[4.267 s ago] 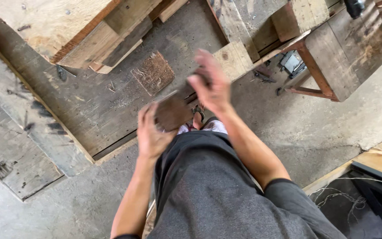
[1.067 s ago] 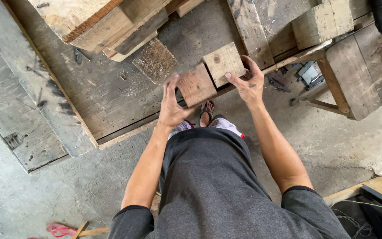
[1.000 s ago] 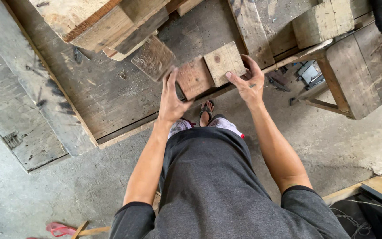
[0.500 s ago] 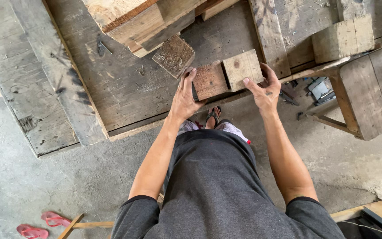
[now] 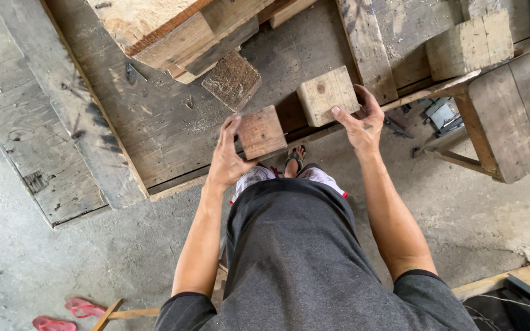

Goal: The person hammers nails into a wooden plank using a hammer, then moves the plank aside. They pick up two small wooden blocks from the floor and place them on the workbench, adjusting their positions.

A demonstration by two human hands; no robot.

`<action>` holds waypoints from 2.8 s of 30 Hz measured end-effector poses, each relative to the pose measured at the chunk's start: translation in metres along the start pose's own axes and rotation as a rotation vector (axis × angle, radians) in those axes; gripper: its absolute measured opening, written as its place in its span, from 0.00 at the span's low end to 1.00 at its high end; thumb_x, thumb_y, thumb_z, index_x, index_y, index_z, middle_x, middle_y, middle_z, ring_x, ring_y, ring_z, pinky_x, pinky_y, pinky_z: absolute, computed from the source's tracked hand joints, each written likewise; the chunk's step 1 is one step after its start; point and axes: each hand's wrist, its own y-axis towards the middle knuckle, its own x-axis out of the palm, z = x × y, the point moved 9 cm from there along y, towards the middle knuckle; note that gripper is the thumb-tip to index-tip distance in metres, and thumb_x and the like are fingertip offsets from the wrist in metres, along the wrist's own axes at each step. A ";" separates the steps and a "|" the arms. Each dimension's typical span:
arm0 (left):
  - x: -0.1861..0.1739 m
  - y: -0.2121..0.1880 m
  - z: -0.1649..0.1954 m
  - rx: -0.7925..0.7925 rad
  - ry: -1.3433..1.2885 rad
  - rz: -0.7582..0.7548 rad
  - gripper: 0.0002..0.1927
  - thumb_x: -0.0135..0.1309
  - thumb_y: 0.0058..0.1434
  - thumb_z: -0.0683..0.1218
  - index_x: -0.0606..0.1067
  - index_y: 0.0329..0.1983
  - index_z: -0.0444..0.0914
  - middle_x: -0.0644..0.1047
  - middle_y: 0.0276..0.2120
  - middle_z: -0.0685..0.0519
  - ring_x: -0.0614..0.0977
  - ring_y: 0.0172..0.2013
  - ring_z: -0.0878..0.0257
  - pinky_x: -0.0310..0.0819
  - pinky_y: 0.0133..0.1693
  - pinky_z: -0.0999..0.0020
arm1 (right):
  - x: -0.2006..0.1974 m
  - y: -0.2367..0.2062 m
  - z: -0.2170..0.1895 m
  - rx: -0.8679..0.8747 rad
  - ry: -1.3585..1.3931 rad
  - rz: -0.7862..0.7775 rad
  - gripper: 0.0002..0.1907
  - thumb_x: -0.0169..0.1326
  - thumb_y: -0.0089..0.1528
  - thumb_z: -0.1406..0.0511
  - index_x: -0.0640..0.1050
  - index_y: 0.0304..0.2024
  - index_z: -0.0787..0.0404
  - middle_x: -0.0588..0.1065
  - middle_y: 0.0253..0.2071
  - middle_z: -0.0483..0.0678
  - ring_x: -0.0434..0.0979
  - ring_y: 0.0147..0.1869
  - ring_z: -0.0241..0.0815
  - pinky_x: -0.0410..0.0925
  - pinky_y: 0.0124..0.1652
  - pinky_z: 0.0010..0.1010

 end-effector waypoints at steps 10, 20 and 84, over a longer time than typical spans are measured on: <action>-0.035 -0.034 -0.042 -0.425 -0.530 0.035 0.56 0.67 0.48 0.64 0.59 0.73 0.32 0.72 0.64 0.36 0.79 0.59 0.45 0.76 0.58 0.52 | 0.002 -0.001 0.001 0.028 0.081 -0.012 0.37 0.70 0.58 0.69 0.69 0.65 0.75 0.75 0.60 0.57 0.77 0.61 0.43 0.72 0.60 0.31; -0.113 -0.020 -0.093 -0.358 -0.117 0.392 0.42 0.55 0.69 0.65 0.65 0.70 0.27 0.75 0.62 0.34 0.78 0.62 0.49 0.72 0.59 0.62 | 0.000 0.000 0.007 0.029 0.110 0.004 0.35 0.71 0.59 0.69 0.71 0.65 0.74 0.76 0.59 0.55 0.77 0.61 0.42 0.72 0.61 0.31; -0.036 0.050 -0.012 -0.111 0.696 -0.154 0.72 0.71 0.40 0.68 0.44 0.75 0.31 0.67 0.60 0.40 0.67 0.59 0.44 0.54 0.61 0.38 | 0.001 -0.001 0.020 0.035 0.284 0.013 0.35 0.68 0.60 0.71 0.69 0.66 0.73 0.75 0.60 0.54 0.78 0.60 0.40 0.73 0.58 0.29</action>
